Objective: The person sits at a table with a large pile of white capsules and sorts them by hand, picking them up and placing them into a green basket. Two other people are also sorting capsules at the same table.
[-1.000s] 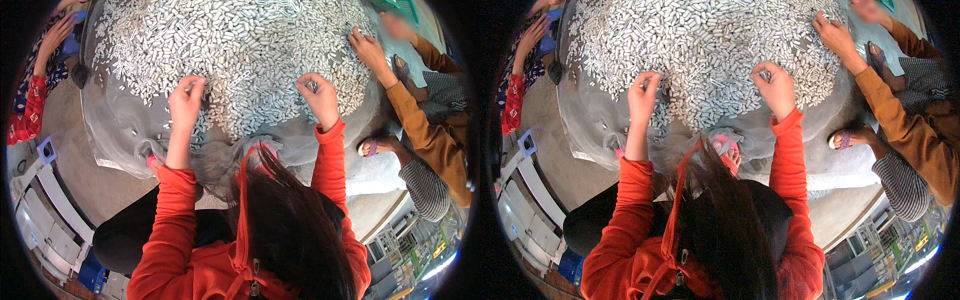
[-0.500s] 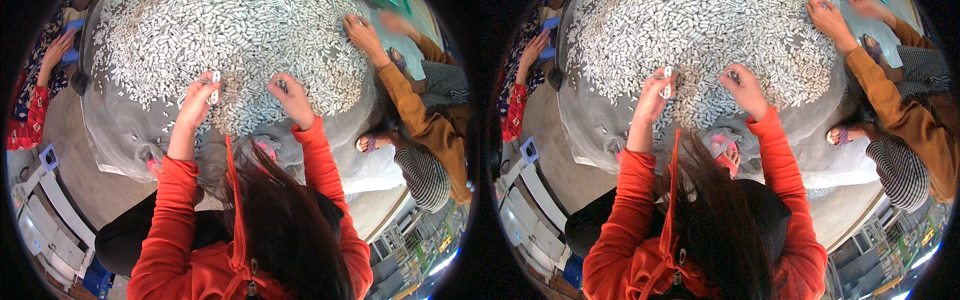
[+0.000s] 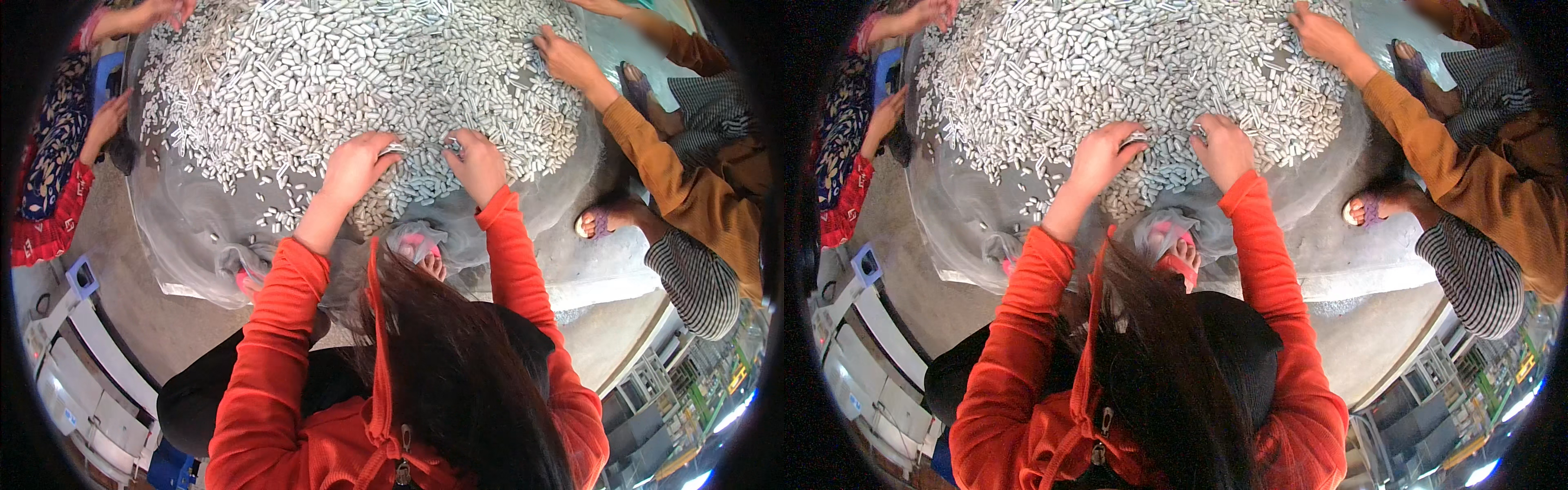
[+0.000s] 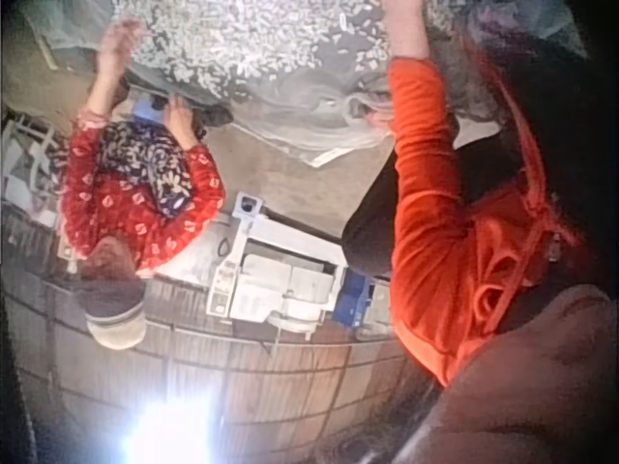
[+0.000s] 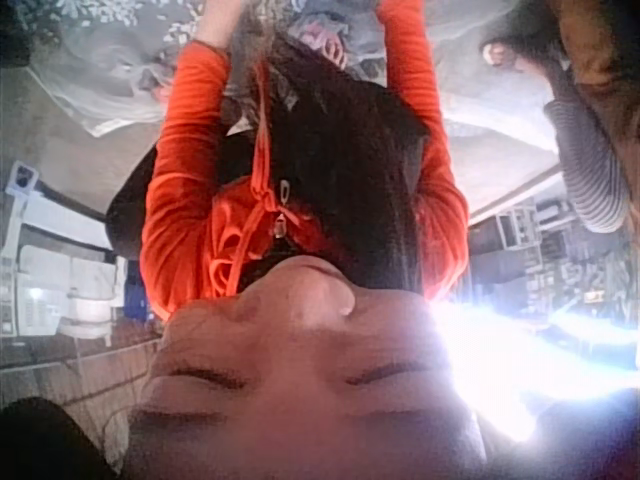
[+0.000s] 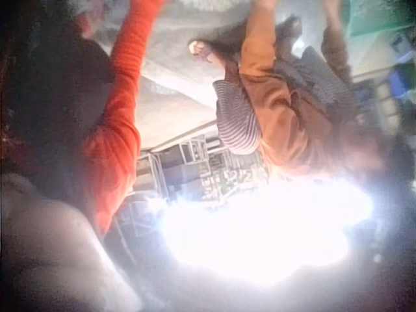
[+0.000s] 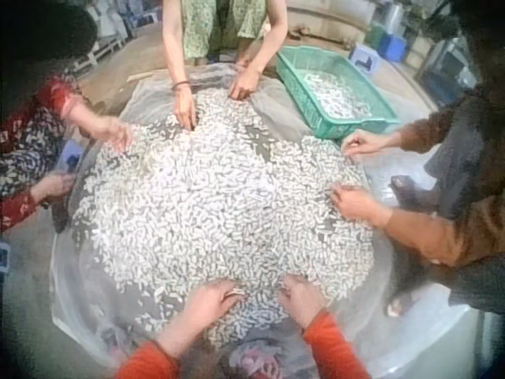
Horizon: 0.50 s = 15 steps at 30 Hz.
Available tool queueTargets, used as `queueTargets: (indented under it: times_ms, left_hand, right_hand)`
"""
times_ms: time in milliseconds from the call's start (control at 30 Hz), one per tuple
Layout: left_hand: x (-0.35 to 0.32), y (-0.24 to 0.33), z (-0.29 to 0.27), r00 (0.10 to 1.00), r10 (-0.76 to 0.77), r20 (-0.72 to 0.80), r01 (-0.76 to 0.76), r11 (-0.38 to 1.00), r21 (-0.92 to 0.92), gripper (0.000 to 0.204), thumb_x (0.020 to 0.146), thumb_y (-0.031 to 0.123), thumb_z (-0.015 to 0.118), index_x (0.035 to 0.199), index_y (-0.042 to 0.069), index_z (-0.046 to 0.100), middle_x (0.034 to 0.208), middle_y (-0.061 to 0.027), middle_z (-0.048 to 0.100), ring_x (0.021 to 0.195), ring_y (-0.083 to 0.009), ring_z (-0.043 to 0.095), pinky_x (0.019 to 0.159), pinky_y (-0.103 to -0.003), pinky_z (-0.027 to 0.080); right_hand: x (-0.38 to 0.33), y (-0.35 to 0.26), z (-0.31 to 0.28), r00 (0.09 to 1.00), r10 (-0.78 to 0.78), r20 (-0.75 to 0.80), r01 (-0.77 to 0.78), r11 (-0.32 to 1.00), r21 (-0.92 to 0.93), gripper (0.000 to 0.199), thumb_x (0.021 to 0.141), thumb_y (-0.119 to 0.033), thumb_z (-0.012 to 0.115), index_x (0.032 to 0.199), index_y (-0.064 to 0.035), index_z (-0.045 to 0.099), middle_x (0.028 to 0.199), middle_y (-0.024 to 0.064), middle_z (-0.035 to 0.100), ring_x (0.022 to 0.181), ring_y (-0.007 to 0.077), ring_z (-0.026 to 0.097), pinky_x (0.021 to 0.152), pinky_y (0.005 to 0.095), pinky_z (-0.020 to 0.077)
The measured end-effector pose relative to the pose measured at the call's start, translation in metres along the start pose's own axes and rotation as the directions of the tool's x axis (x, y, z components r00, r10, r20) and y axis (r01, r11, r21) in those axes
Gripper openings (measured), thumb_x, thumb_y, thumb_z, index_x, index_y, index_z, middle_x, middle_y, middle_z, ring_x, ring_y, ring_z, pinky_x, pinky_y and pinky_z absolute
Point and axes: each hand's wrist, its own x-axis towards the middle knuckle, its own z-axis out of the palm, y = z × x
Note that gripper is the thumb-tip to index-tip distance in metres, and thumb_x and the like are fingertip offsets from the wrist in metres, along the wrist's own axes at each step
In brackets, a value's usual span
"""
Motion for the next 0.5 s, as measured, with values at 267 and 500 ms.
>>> queueTargets:
  times_ms: [267,500]
  left_hand:
    - [-0.017,-0.009,0.002,0.984,-0.125,-0.130,0.134,0.989,0.061,0.019,0.078,0.020,0.068,0.088,0.004,0.063,0.080,-0.0132,0.062,0.075,-0.0324,0.060,0.063,-0.037,0.048]
    - [-0.012,0.026,-0.028,0.940,-0.269,-0.208,0.163,0.893,-0.419,0.014,0.079,0.011,0.068,0.086,0.000,0.062,0.079,-0.0085,0.063,0.077,-0.0161,0.061,0.070,-0.028,0.046]
  right_hand:
    - [0.004,-0.006,0.002,0.992,0.097,-0.080,-0.055,0.908,0.416,0.010,0.082,-0.013,0.062,0.088,-0.0072,0.057,0.078,0.0077,0.058,0.067,0.0170,0.056,0.059,0.0314,0.0448]
    - [0.031,-0.049,0.012,0.885,0.027,0.464,-0.402,-0.457,0.793,0.016,0.088,-0.008,0.052,0.104,-0.0065,0.053,0.084,0.0048,0.056,0.072,0.0133,0.050,0.065,0.0268,0.0425]
